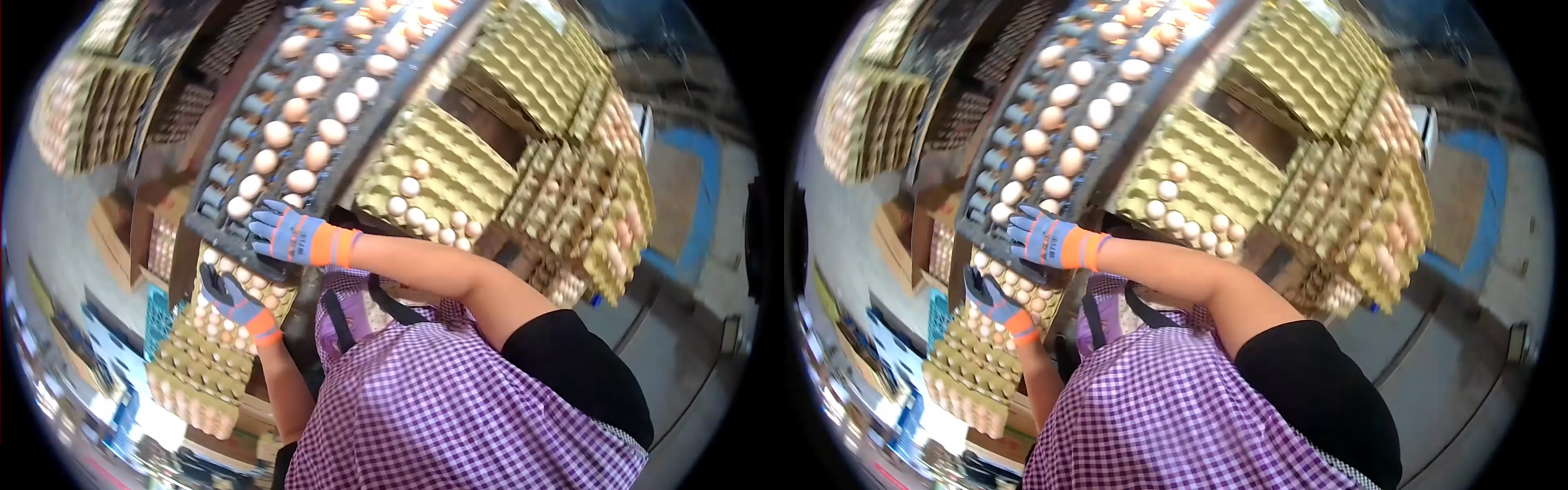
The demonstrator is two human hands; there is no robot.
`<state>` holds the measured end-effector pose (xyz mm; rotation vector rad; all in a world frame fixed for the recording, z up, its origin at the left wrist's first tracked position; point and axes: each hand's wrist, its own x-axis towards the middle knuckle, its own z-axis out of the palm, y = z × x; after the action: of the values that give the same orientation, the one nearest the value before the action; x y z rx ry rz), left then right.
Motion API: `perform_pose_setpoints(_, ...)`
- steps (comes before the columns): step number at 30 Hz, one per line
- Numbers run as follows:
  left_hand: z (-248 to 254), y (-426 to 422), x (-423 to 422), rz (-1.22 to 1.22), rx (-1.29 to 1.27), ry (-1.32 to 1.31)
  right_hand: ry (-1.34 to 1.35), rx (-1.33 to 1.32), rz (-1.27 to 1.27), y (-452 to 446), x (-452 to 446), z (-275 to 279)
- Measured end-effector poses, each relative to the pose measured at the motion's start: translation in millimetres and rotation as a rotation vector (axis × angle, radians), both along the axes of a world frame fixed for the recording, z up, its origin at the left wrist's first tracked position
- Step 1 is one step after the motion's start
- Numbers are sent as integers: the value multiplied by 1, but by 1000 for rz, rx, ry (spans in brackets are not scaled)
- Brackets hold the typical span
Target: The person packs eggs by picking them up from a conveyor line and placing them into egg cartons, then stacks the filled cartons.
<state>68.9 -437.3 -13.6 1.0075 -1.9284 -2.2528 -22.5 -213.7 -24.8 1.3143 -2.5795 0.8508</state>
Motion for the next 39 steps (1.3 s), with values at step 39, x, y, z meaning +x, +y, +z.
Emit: perform_pose_setpoints(39,-60,235,-69,-676,514,-101,-1152,-956,-1268,328,257,-57)
